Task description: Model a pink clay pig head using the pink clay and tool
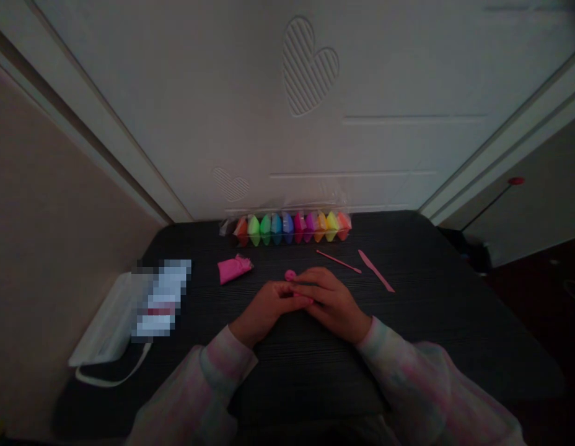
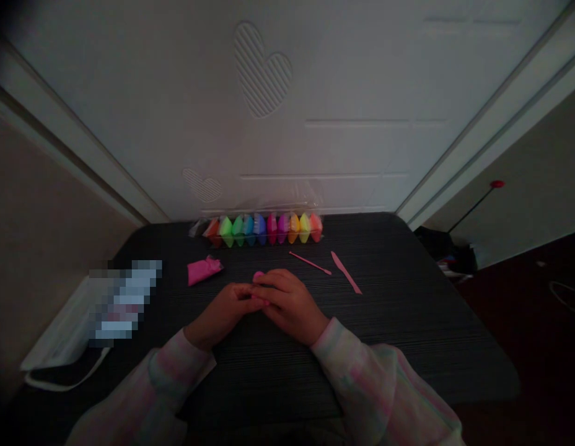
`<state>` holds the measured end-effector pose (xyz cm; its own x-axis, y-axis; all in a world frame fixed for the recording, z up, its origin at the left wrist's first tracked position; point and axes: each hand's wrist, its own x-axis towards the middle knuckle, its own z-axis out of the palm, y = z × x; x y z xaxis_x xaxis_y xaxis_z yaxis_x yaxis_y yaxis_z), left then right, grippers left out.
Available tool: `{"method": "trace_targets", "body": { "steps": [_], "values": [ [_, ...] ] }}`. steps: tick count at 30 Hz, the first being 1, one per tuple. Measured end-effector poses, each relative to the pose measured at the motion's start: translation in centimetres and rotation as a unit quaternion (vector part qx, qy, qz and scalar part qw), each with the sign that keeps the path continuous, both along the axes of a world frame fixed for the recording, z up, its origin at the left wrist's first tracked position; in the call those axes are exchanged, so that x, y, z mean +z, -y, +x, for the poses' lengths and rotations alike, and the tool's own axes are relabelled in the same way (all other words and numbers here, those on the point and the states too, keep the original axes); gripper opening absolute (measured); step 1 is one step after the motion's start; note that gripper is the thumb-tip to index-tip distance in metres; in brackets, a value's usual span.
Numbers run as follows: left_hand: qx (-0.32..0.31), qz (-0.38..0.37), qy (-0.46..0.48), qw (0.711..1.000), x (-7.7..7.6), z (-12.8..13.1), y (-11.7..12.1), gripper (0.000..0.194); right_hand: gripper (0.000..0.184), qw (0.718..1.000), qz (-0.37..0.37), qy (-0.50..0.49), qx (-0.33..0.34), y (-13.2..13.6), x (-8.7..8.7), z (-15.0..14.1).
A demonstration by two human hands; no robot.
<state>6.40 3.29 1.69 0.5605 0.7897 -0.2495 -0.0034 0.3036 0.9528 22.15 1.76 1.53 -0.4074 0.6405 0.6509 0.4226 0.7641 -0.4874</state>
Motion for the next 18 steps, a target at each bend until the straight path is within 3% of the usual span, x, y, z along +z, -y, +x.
{"method": "trace_targets", "body": {
  "steps": [8,18],
  "values": [
    [0.015,-0.038,0.035,0.999,-0.3,0.3,0.3,0.016,0.029,1.000,0.006,-0.013,-0.001,0.0,0.1,-0.1],
    [0.014,-0.052,0.009,0.999,0.7,0.4,0.4,0.010,0.026,1.000,0.002,-0.011,0.017,0.0,-0.1,-0.1]
  ]
}}
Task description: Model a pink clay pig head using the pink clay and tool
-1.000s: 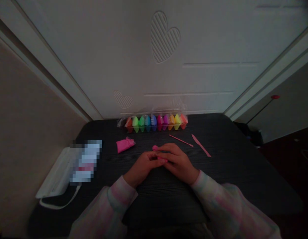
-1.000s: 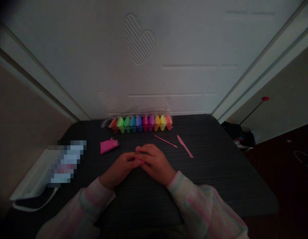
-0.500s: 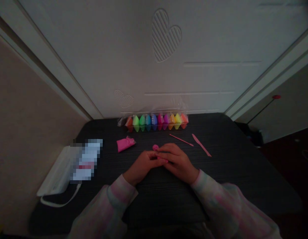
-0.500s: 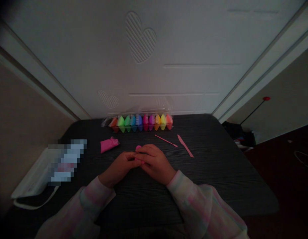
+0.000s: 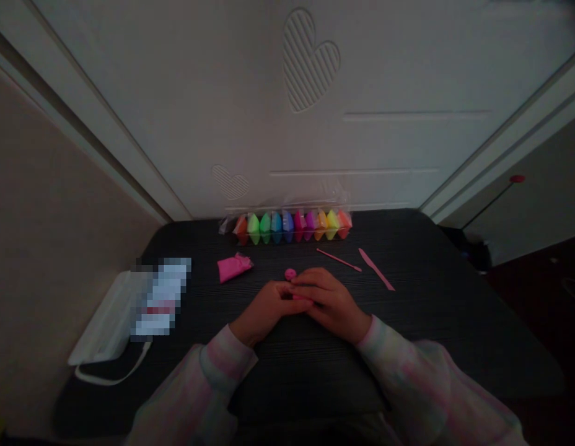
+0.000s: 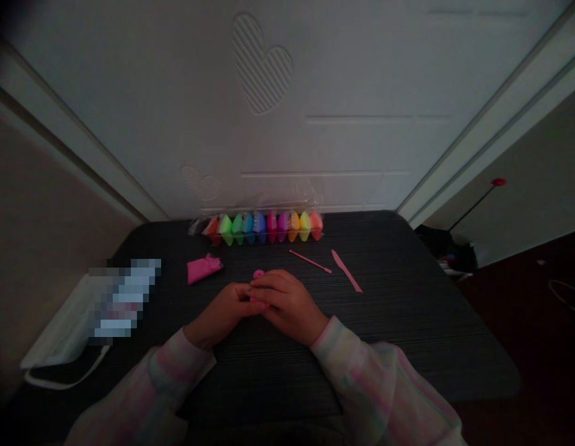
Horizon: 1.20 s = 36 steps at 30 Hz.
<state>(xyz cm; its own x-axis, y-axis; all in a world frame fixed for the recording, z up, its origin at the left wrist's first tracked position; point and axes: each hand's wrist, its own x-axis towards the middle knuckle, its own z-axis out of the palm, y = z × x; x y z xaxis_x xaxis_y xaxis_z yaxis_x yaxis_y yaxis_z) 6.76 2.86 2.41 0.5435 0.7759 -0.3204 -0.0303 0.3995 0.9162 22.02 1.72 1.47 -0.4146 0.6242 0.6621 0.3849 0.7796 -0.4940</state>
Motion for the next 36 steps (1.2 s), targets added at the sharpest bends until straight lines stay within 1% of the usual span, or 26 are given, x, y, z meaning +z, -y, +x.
{"method": "trace_targets", "body": {
  "steps": [4,8,12,15,18,21,24,26,28,31,36],
  "values": [
    [-0.006,0.016,-0.016,1.000,-0.1,0.0,-0.1,0.008,0.025,1.000,0.004,0.001,0.006,0.0,0.0,0.0],
    [-0.004,-0.002,-0.001,1.000,-0.4,-0.1,-0.1,0.009,0.024,1.000,0.006,-0.005,0.000,0.0,0.0,0.0],
    [-0.007,-0.019,0.023,1.000,-0.7,0.0,0.0,0.015,0.023,1.000,-0.002,-0.007,-0.003,0.1,0.0,-0.1],
    [-0.018,-0.023,0.030,0.999,-0.7,-0.1,0.0,0.015,0.024,1.000,-0.006,-0.004,0.000,0.1,0.0,-0.1],
    [-0.032,-0.011,0.023,0.999,-0.7,-0.2,-0.1,0.014,0.025,1.000,-0.007,0.003,-0.002,0.2,0.0,0.0],
    [-0.038,0.034,-0.006,0.999,-0.3,-0.5,-0.4,0.014,0.031,0.999,-0.038,0.013,-0.024,0.3,0.1,0.0],
    [-0.012,0.112,-0.061,0.992,0.4,-0.8,-0.7,0.015,0.040,0.996,-0.076,0.009,-0.041,0.4,0.2,0.0],
    [0.011,0.152,-0.087,0.985,0.8,-0.9,-0.9,0.017,0.043,0.995,-0.099,0.000,-0.034,0.4,0.5,0.1],
    [0.027,0.180,-0.104,0.978,0.9,-1.0,-1.0,0.017,0.044,0.992,-0.123,-0.013,-0.013,0.4,0.8,0.3],
    [0.036,0.231,-0.128,0.964,0.9,-1.0,-1.0,0.015,0.039,0.987,-0.154,-0.033,0.016,0.3,1.2,0.5],
    [0.014,0.284,-0.167,0.944,0.9,-0.8,-0.8,0.014,0.028,0.987,-0.154,-0.046,0.008,0.2,1.2,0.5]
  ]
}}
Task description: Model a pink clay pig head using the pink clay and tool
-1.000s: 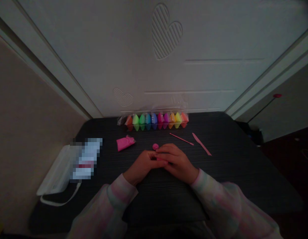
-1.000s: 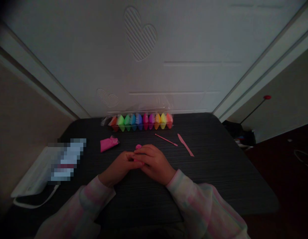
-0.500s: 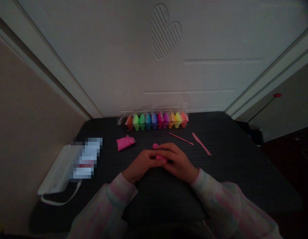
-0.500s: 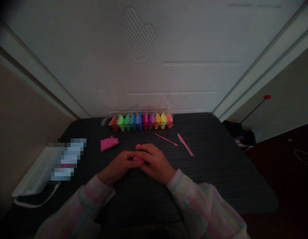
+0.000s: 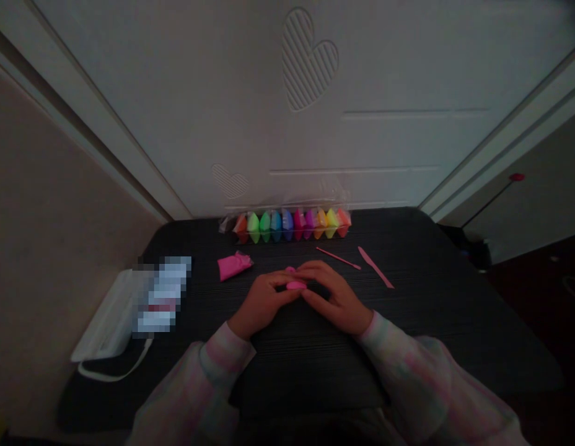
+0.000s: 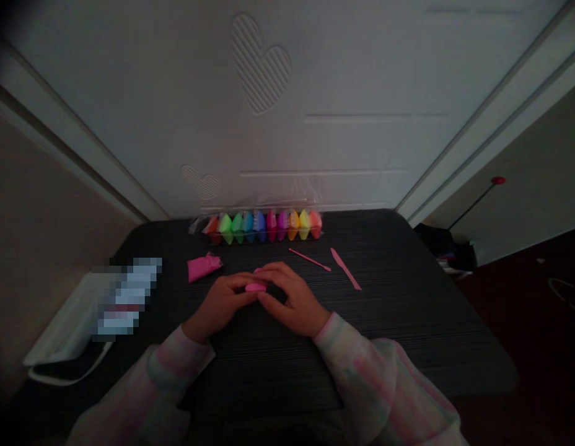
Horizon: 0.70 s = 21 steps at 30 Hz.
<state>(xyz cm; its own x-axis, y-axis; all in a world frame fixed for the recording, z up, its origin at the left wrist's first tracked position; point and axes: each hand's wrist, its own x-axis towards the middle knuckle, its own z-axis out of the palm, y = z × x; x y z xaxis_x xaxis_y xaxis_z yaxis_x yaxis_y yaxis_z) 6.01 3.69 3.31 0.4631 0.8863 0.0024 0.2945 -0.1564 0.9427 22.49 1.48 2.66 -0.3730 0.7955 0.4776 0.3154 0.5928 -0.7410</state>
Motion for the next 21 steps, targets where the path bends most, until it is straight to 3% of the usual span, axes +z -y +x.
{"method": "trace_targets", "body": {
  "steps": [11,16,21],
  "values": [
    [0.066,0.117,-0.093,0.987,-1.2,0.5,0.4,0.019,0.015,0.998,-0.002,0.029,-0.058,-0.3,-0.6,-0.4],
    [0.083,0.049,-0.040,0.995,-1.1,0.6,0.5,0.027,0.012,0.997,-0.057,0.021,-0.052,-0.5,-0.2,-0.3],
    [0.041,-0.062,0.072,0.995,-0.8,0.6,0.4,0.026,0.015,0.974,-0.204,-0.068,-0.074,-0.8,-0.1,-0.3]
  ]
}}
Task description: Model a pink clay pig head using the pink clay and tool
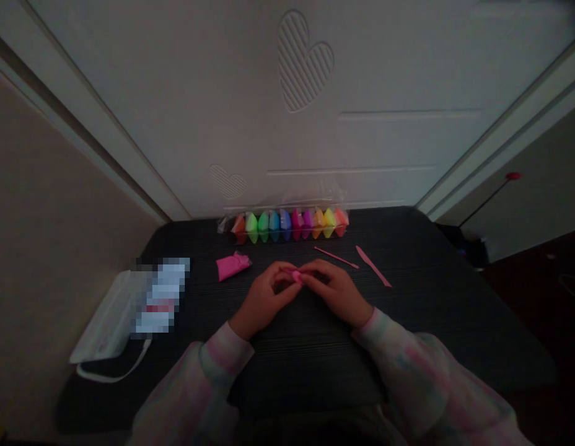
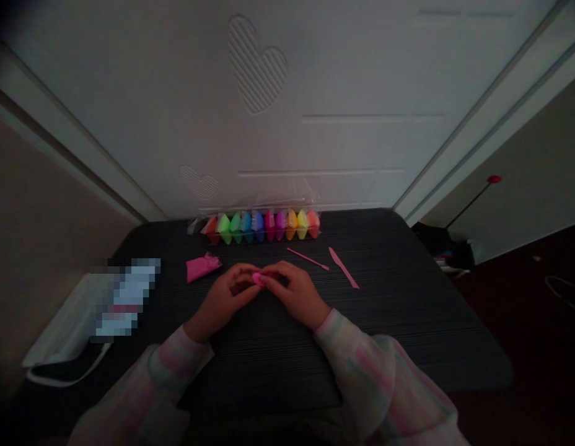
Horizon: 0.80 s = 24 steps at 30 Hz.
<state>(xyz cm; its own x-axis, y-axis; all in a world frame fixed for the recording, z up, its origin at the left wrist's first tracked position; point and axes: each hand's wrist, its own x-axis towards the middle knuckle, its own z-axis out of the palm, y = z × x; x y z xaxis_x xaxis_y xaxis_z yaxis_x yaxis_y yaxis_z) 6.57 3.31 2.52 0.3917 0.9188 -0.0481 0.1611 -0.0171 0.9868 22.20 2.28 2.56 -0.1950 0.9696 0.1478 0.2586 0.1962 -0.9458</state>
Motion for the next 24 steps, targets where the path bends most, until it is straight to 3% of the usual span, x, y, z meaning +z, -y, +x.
{"method": "trace_targets", "body": {
  "steps": [3,6,16,24],
  "values": [
    [0.016,-0.028,0.025,0.999,0.06,0.04,-0.10,0.020,0.017,0.990,-0.085,-0.112,-0.008,-0.11,-0.16,-0.19],
    [0.022,0.004,-0.018,1.000,0.18,-0.08,-0.23,0.017,0.016,0.980,-0.119,-0.161,-0.003,-0.02,-0.15,-0.41],
    [-0.039,0.073,-0.133,0.988,0.45,-0.56,-0.49,0.020,0.012,0.989,-0.111,-0.090,0.030,0.13,0.05,-0.24],
    [-0.039,0.030,-0.068,0.996,0.45,-0.39,-0.36,0.017,0.008,0.988,-0.106,-0.112,0.029,0.11,0.03,-0.41]
  ]
}}
